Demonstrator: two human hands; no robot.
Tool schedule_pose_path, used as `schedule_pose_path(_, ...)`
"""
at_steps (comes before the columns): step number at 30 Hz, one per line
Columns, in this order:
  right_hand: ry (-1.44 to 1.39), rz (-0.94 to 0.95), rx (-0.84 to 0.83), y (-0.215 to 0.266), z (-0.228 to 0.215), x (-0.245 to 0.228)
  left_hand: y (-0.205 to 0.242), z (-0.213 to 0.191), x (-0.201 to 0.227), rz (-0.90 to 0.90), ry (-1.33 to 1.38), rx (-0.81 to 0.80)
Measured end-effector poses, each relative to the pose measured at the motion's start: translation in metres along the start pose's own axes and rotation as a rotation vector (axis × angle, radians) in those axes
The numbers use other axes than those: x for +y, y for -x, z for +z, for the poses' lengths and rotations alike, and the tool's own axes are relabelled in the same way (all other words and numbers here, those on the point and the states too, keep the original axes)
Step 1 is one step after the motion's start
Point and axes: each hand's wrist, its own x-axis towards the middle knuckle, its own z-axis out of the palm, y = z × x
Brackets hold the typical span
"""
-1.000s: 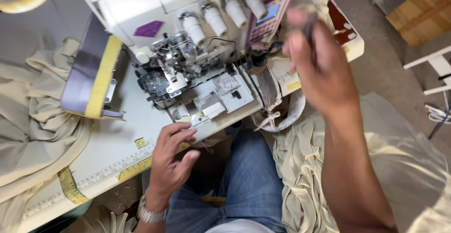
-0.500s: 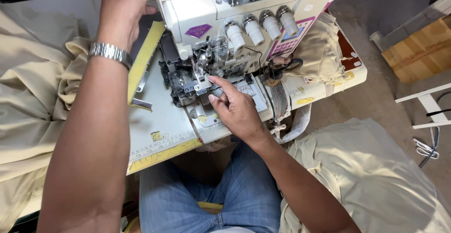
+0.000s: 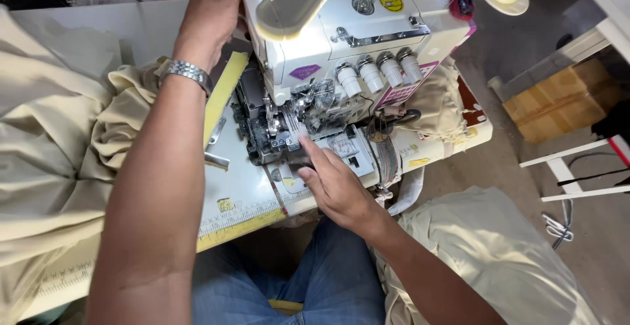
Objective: The person threads an industrial sewing machine using tweezers and snips, guiding the thread through various internal components and needles.
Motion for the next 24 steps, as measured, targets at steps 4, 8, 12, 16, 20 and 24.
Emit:
schedule_pose_path(4, 0.028, 0.042, 0.079, 0.032, 0.001, 0.039, 0.080, -0.020, 0.053, 0.168, -0.126, 0.100)
schedule_pose_path(8, 0.157, -0.081, 0.139, 0.034, -0.023, 0.048, 0.133, 0.000, 0.005, 0.614, -0.313, 0.135)
schedule_pose_path(12, 0.294, -0.223, 0.223, 0.022, -0.027, 0.026, 0.181, -0.009, 0.040, 0.490, -0.703, -0.043)
schedule_pose_path(16, 0.297, -0.252, 0.223, 0.022, -0.025, 0.018, 0.185, -0.012, 0.041, 0.331, -0.882, 0.123)
schedule_pose_path(20, 0.184, -0.163, 0.202, 0.031, -0.020, 0.016, 0.191, 0.022, 0.040, 0.233, -0.365, 0.039)
schedule_pose_path(24, 0.161, -0.138, 0.196, 0.043, -0.016, 0.030, 0.193, 0.030, 0.057, 0.263, -0.317, 0.090)
